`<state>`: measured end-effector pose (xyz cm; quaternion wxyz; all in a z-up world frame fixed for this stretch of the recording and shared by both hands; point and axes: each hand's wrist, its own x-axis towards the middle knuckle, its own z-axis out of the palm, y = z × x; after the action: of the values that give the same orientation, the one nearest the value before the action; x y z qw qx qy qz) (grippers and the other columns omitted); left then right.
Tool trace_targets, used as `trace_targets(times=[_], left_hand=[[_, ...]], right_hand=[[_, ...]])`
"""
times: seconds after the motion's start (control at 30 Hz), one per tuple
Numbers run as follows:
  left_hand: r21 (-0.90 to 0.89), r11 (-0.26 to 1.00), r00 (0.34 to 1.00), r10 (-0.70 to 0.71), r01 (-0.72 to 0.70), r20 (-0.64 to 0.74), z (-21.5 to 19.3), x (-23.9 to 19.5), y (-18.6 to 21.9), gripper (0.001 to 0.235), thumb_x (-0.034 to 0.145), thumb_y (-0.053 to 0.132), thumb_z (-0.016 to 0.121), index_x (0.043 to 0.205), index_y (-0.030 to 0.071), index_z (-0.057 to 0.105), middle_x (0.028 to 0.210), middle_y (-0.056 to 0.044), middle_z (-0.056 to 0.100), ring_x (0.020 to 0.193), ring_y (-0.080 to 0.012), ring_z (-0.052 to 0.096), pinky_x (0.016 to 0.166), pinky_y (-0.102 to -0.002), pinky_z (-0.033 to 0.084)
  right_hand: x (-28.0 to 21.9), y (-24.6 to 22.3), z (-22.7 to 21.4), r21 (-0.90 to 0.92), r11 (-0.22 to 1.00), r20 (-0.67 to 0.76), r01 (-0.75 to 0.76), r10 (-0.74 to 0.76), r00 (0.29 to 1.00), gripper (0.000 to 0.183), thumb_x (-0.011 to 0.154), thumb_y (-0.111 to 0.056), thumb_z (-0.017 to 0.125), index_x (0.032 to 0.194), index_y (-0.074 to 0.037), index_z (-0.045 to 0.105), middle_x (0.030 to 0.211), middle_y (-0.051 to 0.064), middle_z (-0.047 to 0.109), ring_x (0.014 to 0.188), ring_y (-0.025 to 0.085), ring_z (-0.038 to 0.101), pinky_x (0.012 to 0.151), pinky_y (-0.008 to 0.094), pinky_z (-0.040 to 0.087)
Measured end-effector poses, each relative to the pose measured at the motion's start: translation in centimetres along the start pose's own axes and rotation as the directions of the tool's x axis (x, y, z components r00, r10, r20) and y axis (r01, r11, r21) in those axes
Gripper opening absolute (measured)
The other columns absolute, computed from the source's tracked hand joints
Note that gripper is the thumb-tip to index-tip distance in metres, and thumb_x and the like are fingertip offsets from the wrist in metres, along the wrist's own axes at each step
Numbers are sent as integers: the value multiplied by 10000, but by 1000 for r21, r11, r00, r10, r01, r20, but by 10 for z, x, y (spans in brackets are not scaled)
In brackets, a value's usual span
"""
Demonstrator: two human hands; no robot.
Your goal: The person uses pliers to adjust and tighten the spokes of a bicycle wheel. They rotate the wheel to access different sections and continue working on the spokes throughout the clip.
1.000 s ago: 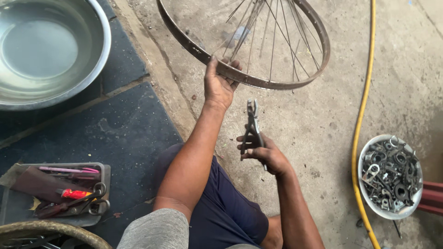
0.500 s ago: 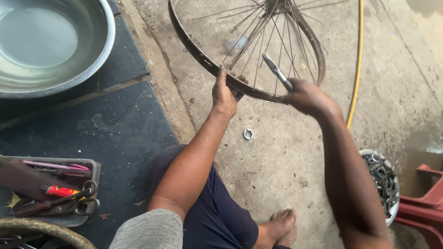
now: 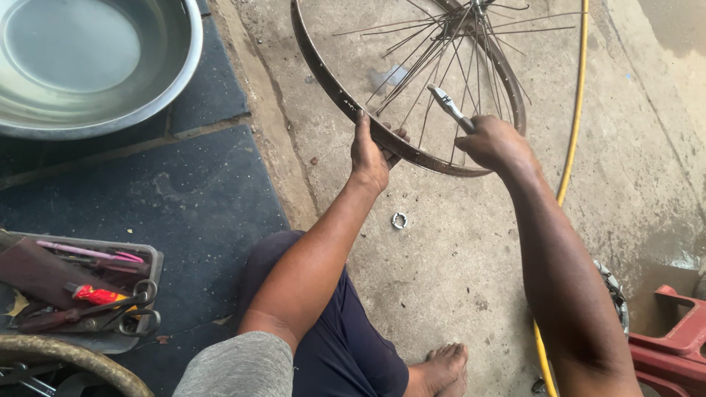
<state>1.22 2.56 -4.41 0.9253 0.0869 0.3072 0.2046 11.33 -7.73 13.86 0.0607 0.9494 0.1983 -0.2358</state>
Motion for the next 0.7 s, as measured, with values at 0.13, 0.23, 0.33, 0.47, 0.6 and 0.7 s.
trace_targets(times=[0.13, 0.23, 0.33, 0.47, 0.6, 0.7], left_hand=[[23, 1000, 1000, 12, -12, 9, 2, -6, 4, 828, 928, 761, 357, 1287, 29, 503, 1013, -170, 679, 950, -264, 716, 897, -432, 572], [44, 999, 1000, 23, -23, 6, 4, -11, 6, 839, 920, 768, 293, 1286, 42, 505, 1018, -180, 673, 954, -268, 719, 895, -432, 573], [23, 1000, 1000, 15, -15, -1, 6, -13, 7, 854, 926, 781, 249, 1276, 44, 500, 1024, -184, 656, 962, -269, 710, 901, -434, 569], [-9, 1000, 1000, -9, 9, 1, 5, -11, 6, 880, 932, 798, 235, 1255, 32, 521, 1021, -190, 662, 963, -266, 711, 904, -426, 557], [-5, 1000, 1000, 21, -21, -5, 3, -8, 4, 835, 925, 778, 263, 1255, 56, 522, 1042, -156, 649, 978, -272, 710, 920, -449, 560], [-20, 1000, 1000, -9, 10, 23, 2, -5, 4, 859, 928, 789, 252, 1229, 38, 541, 1024, -194, 678, 963, -276, 713, 905, -437, 550]], right_hand=[[1, 1, 7, 6, 1000, 5, 14, -14, 1000, 338, 994, -275, 663, 1272, -85, 679, 951, 76, 686, 756, 165, 582, 685, 355, 525], [2, 1, 10, 21, 1000, -19, 10, -10, 1000, 330, 1008, -249, 637, 1300, -99, 663, 972, 78, 684, 766, 170, 584, 691, 356, 528], [2, 1, 9, 54, 998, -10, 16, -16, 1000, 337, 1014, -207, 612, 1336, -114, 646, 1012, 81, 683, 790, 175, 591, 698, 359, 538], [1, -2, 3, 110, 993, 36, 37, -41, 998, 399, 1003, -146, 593, 1402, -150, 608, 1050, 82, 682, 824, 170, 598, 725, 354, 555], [-3, -10, 0, -3, 1000, 20, 27, -27, 999, 458, 1006, -133, 577, 1460, -182, 549, 1058, 95, 686, 817, 187, 608, 741, 368, 561], [-4, -13, -1, -29, 999, -11, 28, -28, 1000, 431, 1029, -121, 535, 1455, -175, 564, 1071, 98, 694, 821, 181, 623, 736, 364, 574]])
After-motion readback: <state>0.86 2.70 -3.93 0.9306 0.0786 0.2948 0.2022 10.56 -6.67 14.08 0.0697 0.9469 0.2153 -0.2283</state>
